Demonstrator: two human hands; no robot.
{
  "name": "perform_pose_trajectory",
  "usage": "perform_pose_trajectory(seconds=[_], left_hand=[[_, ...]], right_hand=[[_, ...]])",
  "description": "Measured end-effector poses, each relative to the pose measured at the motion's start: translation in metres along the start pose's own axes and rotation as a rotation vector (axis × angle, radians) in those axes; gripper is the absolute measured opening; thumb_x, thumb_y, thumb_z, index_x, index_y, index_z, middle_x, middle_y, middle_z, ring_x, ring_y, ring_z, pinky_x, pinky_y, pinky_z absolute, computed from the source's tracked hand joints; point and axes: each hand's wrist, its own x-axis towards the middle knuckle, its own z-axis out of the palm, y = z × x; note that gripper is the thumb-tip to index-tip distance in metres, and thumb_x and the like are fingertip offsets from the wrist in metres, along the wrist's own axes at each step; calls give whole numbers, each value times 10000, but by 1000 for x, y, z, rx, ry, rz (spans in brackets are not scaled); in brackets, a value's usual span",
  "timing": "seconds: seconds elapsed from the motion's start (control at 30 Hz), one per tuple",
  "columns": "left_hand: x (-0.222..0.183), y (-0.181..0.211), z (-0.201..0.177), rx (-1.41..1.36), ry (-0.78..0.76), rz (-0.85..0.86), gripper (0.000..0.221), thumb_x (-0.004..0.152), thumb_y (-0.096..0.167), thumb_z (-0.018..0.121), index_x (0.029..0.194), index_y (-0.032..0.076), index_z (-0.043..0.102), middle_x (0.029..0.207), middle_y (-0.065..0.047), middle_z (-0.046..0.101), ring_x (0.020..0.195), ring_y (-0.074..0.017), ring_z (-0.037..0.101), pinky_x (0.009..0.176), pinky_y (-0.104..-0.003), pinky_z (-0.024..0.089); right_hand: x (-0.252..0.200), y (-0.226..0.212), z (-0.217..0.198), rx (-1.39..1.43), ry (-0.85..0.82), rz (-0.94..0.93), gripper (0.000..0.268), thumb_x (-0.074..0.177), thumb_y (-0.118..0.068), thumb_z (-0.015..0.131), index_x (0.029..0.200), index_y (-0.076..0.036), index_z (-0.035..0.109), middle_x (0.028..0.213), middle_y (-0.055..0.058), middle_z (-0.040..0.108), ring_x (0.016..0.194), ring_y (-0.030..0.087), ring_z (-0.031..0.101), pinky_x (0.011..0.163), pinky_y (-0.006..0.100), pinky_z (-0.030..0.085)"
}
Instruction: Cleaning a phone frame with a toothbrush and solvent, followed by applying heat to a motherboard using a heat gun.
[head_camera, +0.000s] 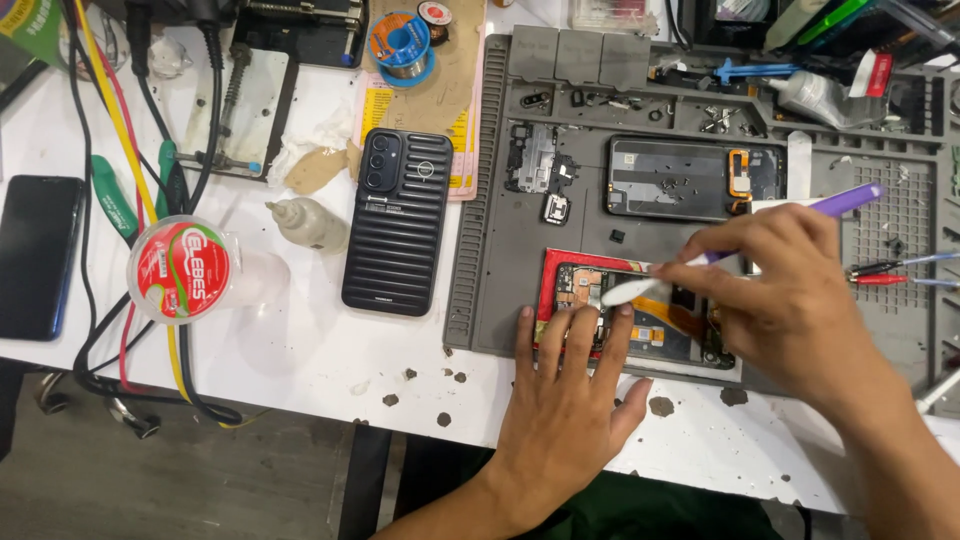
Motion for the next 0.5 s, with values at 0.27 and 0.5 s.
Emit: perform_pose_trajectory(seconds=[0.27,0.5], left_hand=[[3,-4,-2,-2,-3,3,629,925,445,744,1408,75,586,1324,-173,512,1295,-335,473,1178,-621,353],[1,-2,2,21,-5,15,693,921,466,765,1459,88,548,1322,-164,518,1278,-338,482,1134,-623,397]], right_hand=[[-10,11,15,135,-129,76,511,799,36,719,1201,-277,762,1235,46,722,1086,273,584,1004,448,343],[-11,10,14,53,-56,77,501,852,30,765,1252,-270,746,1208,33,726,1060,248,581,1015,428,314]])
